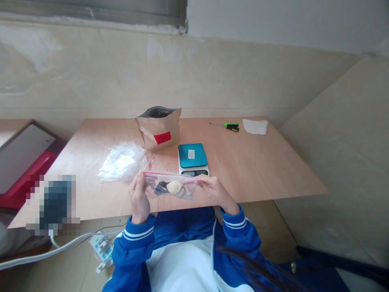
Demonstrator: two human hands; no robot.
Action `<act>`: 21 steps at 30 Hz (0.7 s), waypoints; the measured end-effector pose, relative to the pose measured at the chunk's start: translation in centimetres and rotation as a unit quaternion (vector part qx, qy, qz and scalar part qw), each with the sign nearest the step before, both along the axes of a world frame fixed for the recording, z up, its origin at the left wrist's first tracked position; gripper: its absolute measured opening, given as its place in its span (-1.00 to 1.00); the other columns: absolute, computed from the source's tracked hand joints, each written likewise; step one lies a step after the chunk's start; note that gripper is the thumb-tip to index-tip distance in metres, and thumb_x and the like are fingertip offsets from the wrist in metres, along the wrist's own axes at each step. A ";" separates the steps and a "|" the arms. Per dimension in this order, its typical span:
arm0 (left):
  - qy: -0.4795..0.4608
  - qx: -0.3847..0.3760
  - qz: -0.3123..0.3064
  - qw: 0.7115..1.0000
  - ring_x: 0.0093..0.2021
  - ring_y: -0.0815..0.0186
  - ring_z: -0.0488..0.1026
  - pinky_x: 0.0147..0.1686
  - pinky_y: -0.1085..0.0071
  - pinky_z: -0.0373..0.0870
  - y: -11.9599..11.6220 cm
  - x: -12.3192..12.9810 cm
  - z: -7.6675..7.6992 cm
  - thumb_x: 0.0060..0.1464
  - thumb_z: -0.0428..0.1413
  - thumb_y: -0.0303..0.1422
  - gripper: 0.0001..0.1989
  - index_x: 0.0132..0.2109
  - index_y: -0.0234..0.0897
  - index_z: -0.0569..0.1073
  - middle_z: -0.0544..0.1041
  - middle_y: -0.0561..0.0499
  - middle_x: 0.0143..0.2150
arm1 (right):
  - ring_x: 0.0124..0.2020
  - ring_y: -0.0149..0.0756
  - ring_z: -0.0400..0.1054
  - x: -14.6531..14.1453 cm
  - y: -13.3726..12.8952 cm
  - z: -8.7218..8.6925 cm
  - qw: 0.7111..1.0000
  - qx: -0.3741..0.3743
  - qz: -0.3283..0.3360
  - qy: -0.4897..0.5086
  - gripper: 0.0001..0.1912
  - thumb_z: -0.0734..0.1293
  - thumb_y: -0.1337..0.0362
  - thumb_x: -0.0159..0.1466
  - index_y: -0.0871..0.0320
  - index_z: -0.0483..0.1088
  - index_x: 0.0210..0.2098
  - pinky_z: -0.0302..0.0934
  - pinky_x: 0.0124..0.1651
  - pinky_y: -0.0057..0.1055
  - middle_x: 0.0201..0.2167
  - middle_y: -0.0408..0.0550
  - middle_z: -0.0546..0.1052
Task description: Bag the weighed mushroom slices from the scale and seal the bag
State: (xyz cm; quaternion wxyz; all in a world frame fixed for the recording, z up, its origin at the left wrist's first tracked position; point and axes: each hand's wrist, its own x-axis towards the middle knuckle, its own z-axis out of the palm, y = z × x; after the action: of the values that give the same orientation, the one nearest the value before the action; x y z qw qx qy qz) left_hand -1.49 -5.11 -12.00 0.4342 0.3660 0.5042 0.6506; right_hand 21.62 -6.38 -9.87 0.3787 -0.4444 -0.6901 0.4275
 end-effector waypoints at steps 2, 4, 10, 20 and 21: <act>-0.042 -0.019 0.011 0.999 -0.48 0.40 0.40 -0.43 0.49 0.34 0.2 0.3 -0.1 0.09 0.19 -0.08 -0.66 -0.41 -0.29 0.49 0.49 0.07 -0.48 | -0.07 -0.16 0.51 0.1 -0.2 0.0 1.000 -0.003 -0.027 0.016 -0.54 0.19 -0.06 0.40 0.07 0.61 -0.13 0.35 0.03 -0.27 -0.14 0.00 0.65; -0.071 -0.035 0.005 0.997 -0.46 0.39 0.42 -0.41 0.48 0.37 0.3 0.8 -0.1 0.03 0.22 -0.09 -0.68 -0.41 -0.29 0.49 0.51 0.07 -0.46 | -0.12 -0.16 0.52 0.0 -0.2 -0.4 0.996 -0.012 -0.064 0.056 -0.56 0.21 -0.06 0.39 0.08 0.61 -0.23 0.35 0.00 -0.28 -0.22 0.00 0.65; 0.027 -0.101 -0.221 0.970 -0.29 0.19 0.55 -0.30 0.34 0.47 0.5 1.9 -0.1 0.10 0.13 -0.01 -0.56 -0.25 -0.35 0.60 0.64 -0.15 -0.26 | -0.34 -0.26 0.47 1.2 1.4 -2.7 0.942 -0.077 -0.254 0.207 -0.54 0.31 -0.16 0.26 0.11 0.49 -0.42 0.37 -0.21 -0.37 -0.42 -0.08 0.58; 0.113 -0.088 -0.199 0.969 -0.23 0.21 0.57 -0.21 0.30 0.47 0.7 -0.8 0.9 0.23 -0.02 -0.03 -0.52 -0.12 -0.34 0.59 0.62 -0.20 -0.06 | -0.42 -0.26 0.45 13.6 8.8 -5.3 0.835 -0.093 -0.543 0.000 -0.58 0.13 0.01 0.29 0.13 0.29 -0.55 0.33 -0.34 -0.38 -0.55 -0.02 0.49; 0.114 -0.080 -0.196 0.971 -0.23 0.21 0.57 -0.21 0.29 0.47 0.6 -0.9 1.2 0.24 -0.02 -0.04 -0.53 -0.13 -0.34 0.59 0.62 -0.20 -0.06 | -0.41 -0.23 0.45 14.3 9.3 -5.4 0.833 -0.100 -0.543 -0.027 -0.58 0.13 0.04 0.31 0.14 0.30 -0.56 0.33 -0.34 -0.37 -0.56 0.00 0.50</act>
State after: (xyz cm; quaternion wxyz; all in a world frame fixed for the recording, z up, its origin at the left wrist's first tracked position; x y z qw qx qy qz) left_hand -2.39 -4.50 -10.83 0.5207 0.4934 0.5195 0.4643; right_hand 35.87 2.96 -15.30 0.4845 -0.7945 -0.3013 0.2081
